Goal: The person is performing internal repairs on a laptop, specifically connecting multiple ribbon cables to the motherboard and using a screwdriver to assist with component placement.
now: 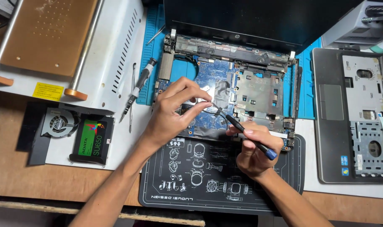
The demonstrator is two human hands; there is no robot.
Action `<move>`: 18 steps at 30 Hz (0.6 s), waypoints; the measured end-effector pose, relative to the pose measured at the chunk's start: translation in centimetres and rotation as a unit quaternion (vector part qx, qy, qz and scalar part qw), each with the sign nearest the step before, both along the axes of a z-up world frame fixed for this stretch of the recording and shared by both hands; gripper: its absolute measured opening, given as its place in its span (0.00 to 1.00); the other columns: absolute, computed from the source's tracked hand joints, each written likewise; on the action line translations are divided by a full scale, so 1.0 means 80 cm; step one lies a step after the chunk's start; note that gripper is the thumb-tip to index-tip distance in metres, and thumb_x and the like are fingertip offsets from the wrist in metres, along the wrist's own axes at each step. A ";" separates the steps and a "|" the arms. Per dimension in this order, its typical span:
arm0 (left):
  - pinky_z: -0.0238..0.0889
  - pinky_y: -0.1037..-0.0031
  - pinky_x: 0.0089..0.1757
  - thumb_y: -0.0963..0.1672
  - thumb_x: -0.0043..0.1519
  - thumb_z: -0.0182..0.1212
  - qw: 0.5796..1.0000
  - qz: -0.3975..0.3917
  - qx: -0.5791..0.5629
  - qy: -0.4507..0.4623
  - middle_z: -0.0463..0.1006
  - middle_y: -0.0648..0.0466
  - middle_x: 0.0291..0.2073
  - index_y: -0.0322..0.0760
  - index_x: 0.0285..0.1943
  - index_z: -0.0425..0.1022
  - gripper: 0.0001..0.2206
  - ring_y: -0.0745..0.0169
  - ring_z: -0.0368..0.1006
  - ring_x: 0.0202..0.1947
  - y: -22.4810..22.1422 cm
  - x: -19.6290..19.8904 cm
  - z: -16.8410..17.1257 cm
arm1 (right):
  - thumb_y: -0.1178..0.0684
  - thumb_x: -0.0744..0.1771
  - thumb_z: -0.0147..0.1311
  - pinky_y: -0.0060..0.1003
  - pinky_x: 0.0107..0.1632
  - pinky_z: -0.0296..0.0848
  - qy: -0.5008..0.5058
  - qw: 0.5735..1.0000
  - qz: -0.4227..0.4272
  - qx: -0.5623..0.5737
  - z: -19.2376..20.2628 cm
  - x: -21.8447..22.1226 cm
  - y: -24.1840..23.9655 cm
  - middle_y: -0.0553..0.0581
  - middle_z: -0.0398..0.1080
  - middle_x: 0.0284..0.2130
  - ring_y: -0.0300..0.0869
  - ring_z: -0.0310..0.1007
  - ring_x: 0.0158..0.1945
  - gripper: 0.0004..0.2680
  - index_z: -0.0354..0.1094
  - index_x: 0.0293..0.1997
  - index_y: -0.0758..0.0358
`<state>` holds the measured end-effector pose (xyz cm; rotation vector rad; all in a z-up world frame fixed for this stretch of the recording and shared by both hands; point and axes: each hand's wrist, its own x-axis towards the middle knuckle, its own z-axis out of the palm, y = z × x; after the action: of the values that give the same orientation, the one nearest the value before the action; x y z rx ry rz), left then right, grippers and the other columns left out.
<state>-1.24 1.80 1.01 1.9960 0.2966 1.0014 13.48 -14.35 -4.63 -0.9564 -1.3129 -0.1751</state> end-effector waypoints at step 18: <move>0.74 0.70 0.43 0.37 0.65 0.62 0.981 -0.039 -0.182 -0.060 0.81 0.52 0.34 0.34 0.40 0.81 0.04 0.64 0.78 0.35 -0.004 0.002 0.003 | 0.61 0.71 0.42 0.48 0.35 0.80 -0.042 0.999 0.024 -0.005 0.005 0.003 -0.005 0.71 0.71 0.31 0.56 0.78 0.30 0.07 0.60 0.46 0.80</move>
<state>-1.09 1.49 1.28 1.5983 0.3084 0.9384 13.72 -14.76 -4.26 -0.9329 -1.4136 -0.1740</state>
